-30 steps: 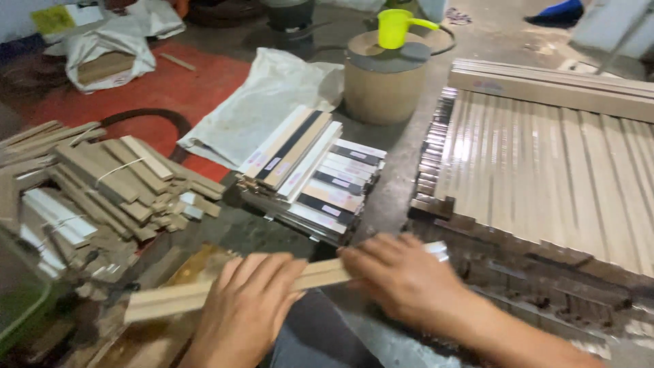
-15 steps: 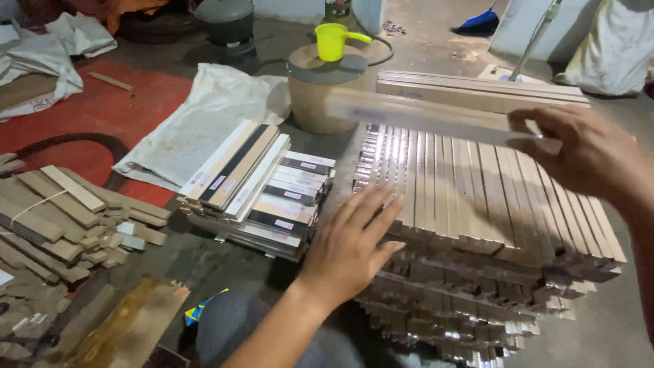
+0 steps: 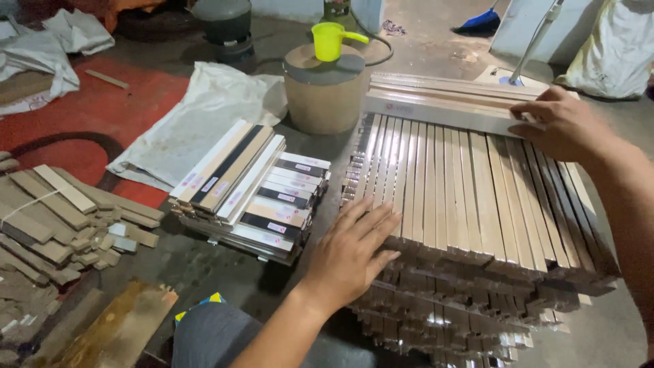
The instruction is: Operating a manual punch machine to process white rectangular strips and stacking them.
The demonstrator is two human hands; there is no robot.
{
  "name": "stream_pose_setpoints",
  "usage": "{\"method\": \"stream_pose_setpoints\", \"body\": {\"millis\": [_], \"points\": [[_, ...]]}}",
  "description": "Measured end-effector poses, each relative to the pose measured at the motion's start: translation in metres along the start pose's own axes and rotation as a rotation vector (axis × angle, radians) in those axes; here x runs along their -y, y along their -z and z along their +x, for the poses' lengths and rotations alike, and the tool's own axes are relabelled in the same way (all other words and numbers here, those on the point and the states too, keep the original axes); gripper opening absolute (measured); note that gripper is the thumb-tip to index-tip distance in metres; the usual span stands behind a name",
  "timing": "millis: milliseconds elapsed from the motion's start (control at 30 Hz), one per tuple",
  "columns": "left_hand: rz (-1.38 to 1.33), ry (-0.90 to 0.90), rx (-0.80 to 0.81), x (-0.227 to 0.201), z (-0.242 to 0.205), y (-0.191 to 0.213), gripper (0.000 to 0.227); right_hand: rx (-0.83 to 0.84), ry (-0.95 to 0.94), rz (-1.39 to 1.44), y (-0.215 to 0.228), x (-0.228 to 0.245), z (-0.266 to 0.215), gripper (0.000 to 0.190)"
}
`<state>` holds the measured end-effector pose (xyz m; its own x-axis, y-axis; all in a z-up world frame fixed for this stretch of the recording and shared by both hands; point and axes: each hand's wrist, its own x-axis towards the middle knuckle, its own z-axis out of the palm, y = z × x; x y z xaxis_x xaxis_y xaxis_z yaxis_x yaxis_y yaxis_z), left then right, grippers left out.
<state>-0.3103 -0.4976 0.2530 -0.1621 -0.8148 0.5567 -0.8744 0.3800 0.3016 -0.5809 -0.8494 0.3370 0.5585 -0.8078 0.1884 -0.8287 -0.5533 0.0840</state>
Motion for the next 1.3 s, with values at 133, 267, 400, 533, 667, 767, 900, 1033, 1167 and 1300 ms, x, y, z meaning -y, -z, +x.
{"method": "stream_pose_setpoints", "body": {"millis": [133,267,400,533,667,767,900,1033,1167,1300], "points": [[-0.017,0.014,0.011,-0.002,0.000,0.003,0.054,0.003,-0.025,0.118,-0.006,0.005,0.004,0.047],[-0.038,0.023,0.029,0.000,0.000,0.003,0.053,-0.076,0.047,0.071,-0.023,-0.007,0.020,0.037],[-0.048,0.027,0.038,-0.002,0.001,0.006,0.052,-0.073,0.047,-0.138,-0.031,-0.017,0.029,0.046],[-0.047,0.057,0.040,-0.002,0.000,0.005,0.051,-0.115,0.070,-0.229,-0.036,-0.020,0.034,0.049],[-0.049,0.043,0.047,0.000,0.000,0.004,0.051,-0.112,0.031,-0.230,-0.033,-0.015,0.040,0.051],[-0.053,0.036,0.024,0.001,-0.001,0.001,0.050,-0.103,0.017,-0.205,-0.047,-0.030,0.053,0.048],[-0.080,0.041,0.062,0.000,-0.003,0.000,0.053,-0.391,0.124,-0.663,-0.134,-0.101,0.121,0.053],[-0.061,0.028,0.046,0.008,-0.011,-0.006,0.056,-0.343,0.112,-0.679,-0.102,0.049,0.076,0.065],[-0.219,-0.053,-0.220,0.019,-0.028,-0.007,0.058,-0.371,0.364,-0.269,0.041,0.195,-0.061,0.058],[-0.247,0.014,-0.388,0.044,-0.050,0.004,0.049,-0.129,0.702,0.665,0.074,0.284,-0.172,0.047]]}}
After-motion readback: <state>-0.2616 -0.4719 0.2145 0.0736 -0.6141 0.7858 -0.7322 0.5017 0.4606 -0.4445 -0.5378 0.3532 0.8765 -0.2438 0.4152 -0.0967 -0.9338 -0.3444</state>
